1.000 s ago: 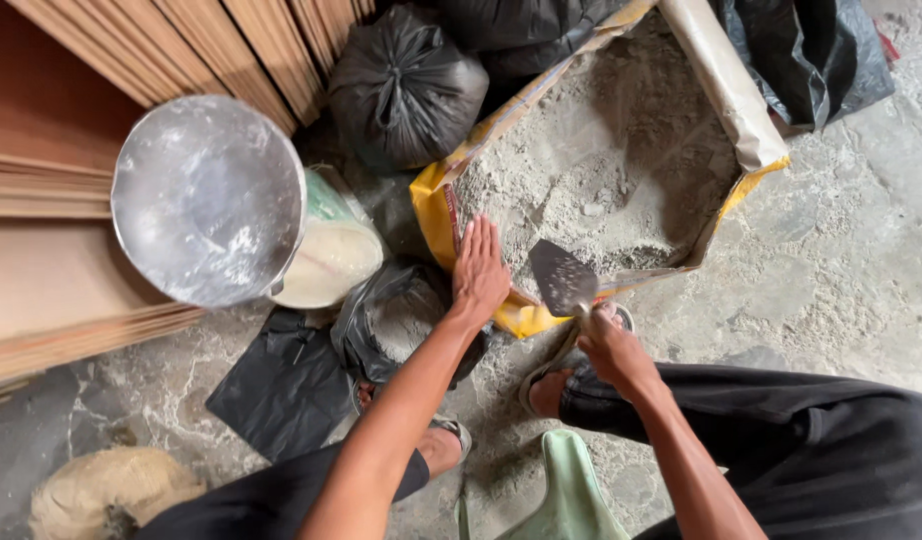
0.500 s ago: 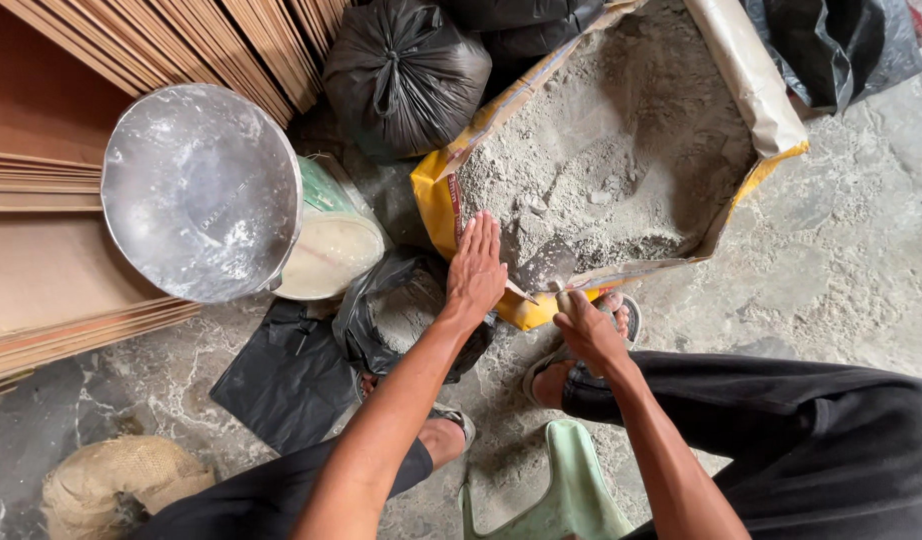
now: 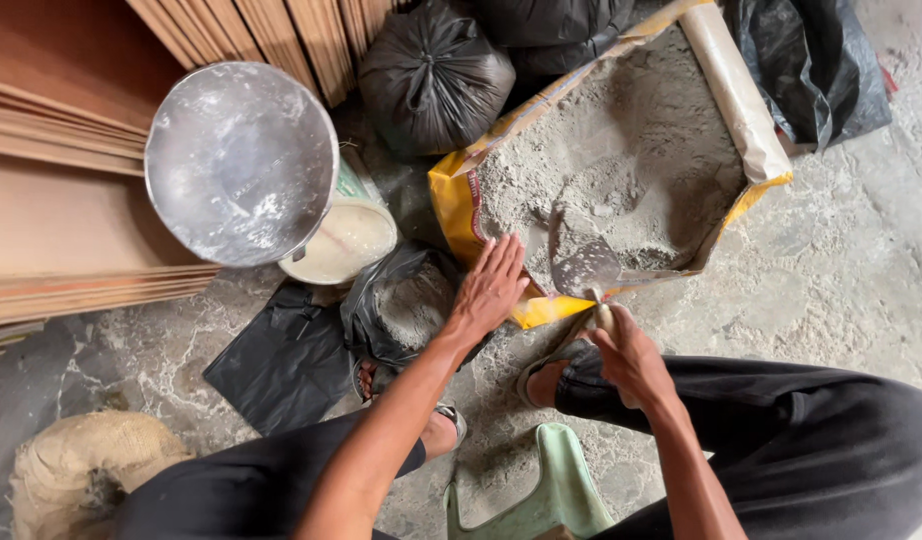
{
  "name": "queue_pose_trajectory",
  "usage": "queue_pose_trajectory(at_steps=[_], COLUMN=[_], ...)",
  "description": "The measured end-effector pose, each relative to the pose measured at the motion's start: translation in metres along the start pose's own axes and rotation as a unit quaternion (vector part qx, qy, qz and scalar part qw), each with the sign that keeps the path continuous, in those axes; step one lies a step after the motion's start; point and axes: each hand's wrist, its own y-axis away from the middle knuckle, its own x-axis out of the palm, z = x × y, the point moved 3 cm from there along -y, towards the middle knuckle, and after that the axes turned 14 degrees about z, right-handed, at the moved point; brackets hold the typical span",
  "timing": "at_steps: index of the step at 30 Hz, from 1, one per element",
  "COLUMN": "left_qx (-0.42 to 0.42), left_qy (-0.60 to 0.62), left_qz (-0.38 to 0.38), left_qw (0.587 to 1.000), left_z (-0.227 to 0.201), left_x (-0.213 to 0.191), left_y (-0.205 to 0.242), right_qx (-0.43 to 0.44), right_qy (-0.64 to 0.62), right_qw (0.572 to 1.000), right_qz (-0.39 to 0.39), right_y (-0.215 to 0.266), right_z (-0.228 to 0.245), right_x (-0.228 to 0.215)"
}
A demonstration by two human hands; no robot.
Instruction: The person scoops dry cement powder from a large bag into a smaller black plastic bag using a trowel while seated on a low stool.
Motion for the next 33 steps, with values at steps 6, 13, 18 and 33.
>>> queue_pose_trajectory(at_steps=[6, 13, 18, 33], left_qx=[0.002, -0.058, -0.120, -0.235], left_qy=[0.006, 0.084, 0.060, 0.003], left_qz=[-0.130, -0.089, -0.095, -0.105], left_qw=[0.991, 0.991, 0.986, 0.966], left_z=[0.003, 0.050, 0.084, 0.114], left_x=[0.009, 0.038, 0.062, 0.095], left_y=[0.055, 0.113, 0.141, 0.176], right_qx=[0.030, 0.052, 0.027, -0.067], right_qy=[0.000, 0.055, 0.062, 0.279], right_qw=[1.000, 0.997, 0.993, 0.953], right_qz=[-0.003, 0.026, 0.098, 0.093], right_y=[0.030, 0.066, 0.067, -0.070], right_z=[-0.004, 0.029, 0.040, 0.029], right_x=[0.005, 0.036, 0.071, 0.189])
